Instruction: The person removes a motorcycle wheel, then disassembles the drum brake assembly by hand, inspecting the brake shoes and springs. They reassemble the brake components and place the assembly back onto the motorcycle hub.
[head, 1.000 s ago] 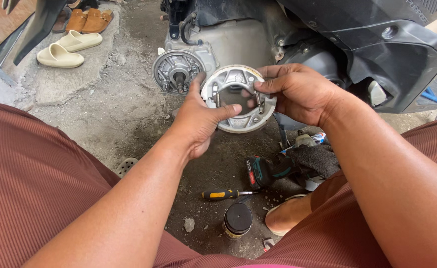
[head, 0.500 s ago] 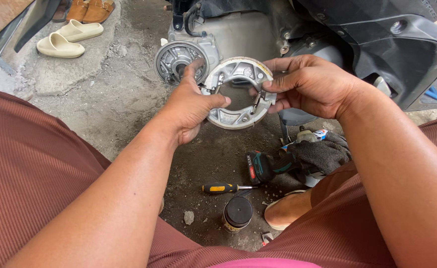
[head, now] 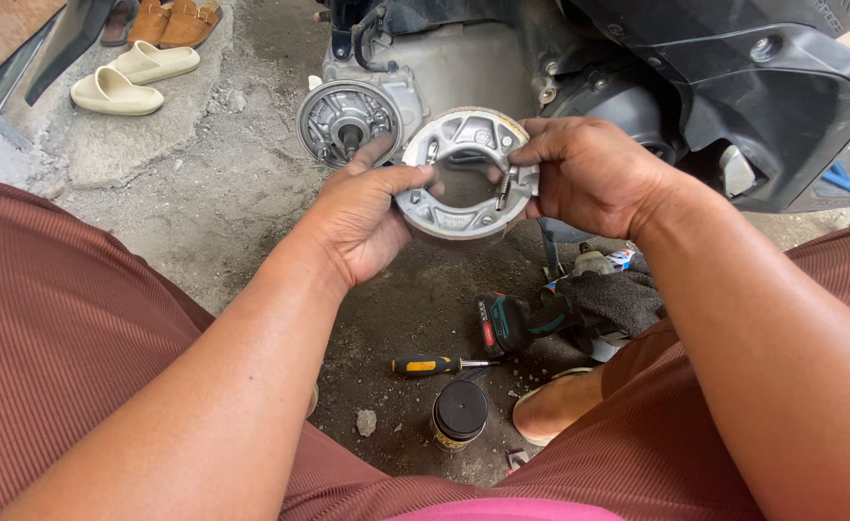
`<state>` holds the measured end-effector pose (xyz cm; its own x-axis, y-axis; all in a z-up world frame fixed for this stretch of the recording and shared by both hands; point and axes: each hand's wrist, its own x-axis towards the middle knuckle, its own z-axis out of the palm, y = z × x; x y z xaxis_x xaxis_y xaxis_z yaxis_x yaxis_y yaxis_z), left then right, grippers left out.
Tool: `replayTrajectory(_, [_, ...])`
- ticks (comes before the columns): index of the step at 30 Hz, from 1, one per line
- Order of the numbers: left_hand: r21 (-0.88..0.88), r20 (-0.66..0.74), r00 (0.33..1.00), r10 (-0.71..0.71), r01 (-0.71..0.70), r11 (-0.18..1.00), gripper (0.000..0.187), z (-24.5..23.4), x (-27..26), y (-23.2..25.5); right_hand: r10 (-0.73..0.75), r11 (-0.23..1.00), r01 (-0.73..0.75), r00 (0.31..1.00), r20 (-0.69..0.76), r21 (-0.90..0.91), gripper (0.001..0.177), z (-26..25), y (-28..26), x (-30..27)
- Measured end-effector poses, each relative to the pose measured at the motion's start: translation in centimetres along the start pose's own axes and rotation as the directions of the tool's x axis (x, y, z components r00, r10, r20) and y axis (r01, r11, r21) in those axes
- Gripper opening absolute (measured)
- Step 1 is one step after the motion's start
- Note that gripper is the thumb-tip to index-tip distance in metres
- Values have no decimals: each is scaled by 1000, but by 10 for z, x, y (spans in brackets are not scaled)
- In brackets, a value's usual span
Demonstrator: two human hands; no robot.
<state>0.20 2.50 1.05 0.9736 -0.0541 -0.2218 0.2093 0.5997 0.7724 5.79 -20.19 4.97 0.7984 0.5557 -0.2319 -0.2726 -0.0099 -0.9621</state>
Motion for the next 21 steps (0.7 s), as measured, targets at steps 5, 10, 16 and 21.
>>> replayTrajectory(5, [77,-42,994,-99,102,992,52,5,1,-20,-7,995,-2,996,-86,-104,45,5,2,6])
replayTrajectory(10, [-9,-145,989,-38,37,999,40,16,6,-44,-164,945,127,981,-100,-303,44,16,-1,7])
replayTrajectory(16, [-121,-189,980,58,-82,989,41,21,7,-41,-835,180,230,550,-25,-956,34,38,-1,-4])
replayTrajectory(21, [-185,-184,975,122,-156,970,40,30,-2,-41,-588,437,175,798,-133,-882,22,64,9,-2])
